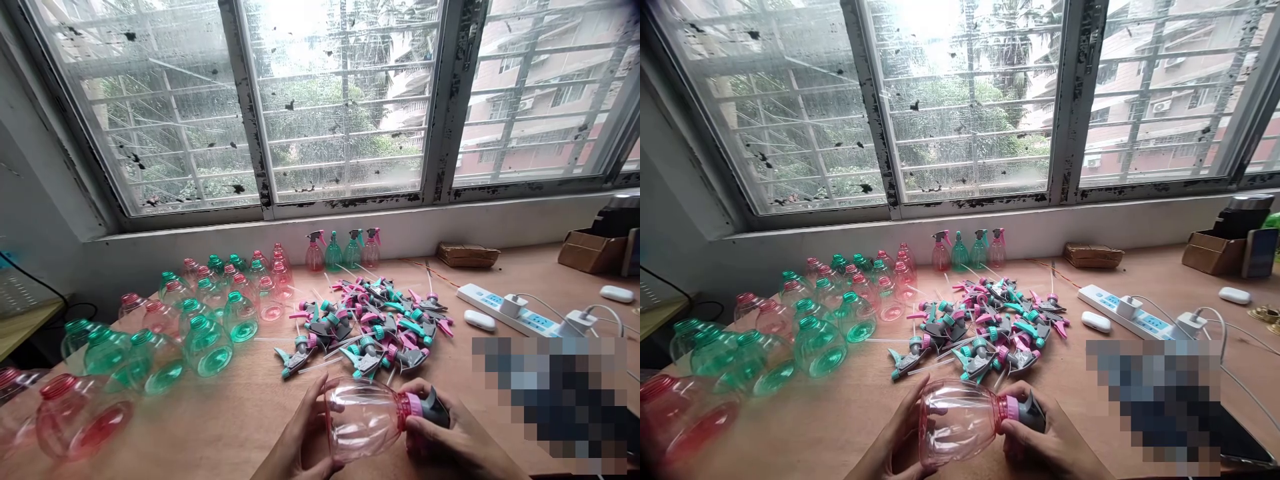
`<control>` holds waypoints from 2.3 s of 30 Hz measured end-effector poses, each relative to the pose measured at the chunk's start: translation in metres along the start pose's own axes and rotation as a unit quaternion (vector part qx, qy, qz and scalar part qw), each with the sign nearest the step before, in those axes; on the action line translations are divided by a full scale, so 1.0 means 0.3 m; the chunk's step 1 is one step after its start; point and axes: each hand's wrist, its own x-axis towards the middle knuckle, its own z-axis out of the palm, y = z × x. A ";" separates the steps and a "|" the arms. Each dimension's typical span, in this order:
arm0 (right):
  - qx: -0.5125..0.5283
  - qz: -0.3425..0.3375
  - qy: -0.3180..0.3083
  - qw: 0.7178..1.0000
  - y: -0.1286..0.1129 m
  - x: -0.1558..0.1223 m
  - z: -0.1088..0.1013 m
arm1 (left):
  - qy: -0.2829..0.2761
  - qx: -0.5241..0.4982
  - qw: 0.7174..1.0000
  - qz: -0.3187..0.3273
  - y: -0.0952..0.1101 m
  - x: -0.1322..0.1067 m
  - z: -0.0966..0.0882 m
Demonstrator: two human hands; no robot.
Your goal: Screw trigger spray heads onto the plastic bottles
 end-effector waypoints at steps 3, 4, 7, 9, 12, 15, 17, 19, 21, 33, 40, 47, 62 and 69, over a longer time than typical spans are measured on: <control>-0.004 0.002 0.003 1.000 -0.003 -0.001 -0.001 | -0.004 -0.026 1.000 0.003 -0.008 0.003 0.005; -0.004 0.003 0.003 1.000 -0.004 -0.001 -0.001 | -0.003 -0.040 0.999 0.005 -0.011 0.003 0.008; -0.002 0.003 0.003 1.000 -0.005 -0.001 0.000 | 0.009 -0.057 0.998 0.002 -0.008 0.004 0.013; -0.003 0.001 0.002 1.000 -0.006 -0.001 0.002 | 0.005 -0.039 0.999 -0.011 0.005 0.004 0.009; -0.005 0.001 0.003 1.000 -0.007 -0.001 0.005 | -0.013 0.017 1.000 -0.022 0.017 0.005 -0.007; 0.002 0.004 0.008 1.000 -0.009 -0.003 0.007 | -0.010 0.068 0.998 0.002 0.002 0.002 -0.023; 0.005 0.006 0.010 1.000 -0.010 -0.003 0.008 | -0.004 0.076 0.997 0.007 -0.012 -0.003 -0.026; 0.002 0.006 0.012 1.000 -0.011 -0.003 0.008 | 0.003 0.069 0.998 -0.005 -0.016 -0.010 -0.021; 0.000 0.006 0.012 1.000 -0.013 -0.003 0.008 | 0.015 0.055 0.998 -0.020 -0.005 -0.015 -0.011; -0.005 0.007 0.019 1.000 -0.009 -0.002 0.012 | 0.008 0.032 0.999 -0.009 -0.032 -0.006 -0.012; -0.003 0.012 0.010 1.000 -0.010 -0.002 0.008 | -0.014 -0.007 1.000 -0.002 0.006 -0.004 0.002; -0.009 0.008 0.009 1.000 -0.011 -0.001 0.008 | -0.016 -0.016 1.000 -0.010 0.003 -0.004 -0.002; -0.016 0.008 0.015 1.000 -0.004 0.002 0.009 | 0.008 0.047 0.997 -0.062 0.017 -0.020 -0.009; -0.014 0.013 0.019 1.000 -0.004 0.001 0.008 | -0.001 0.053 0.998 -0.016 -0.032 -0.007 -0.024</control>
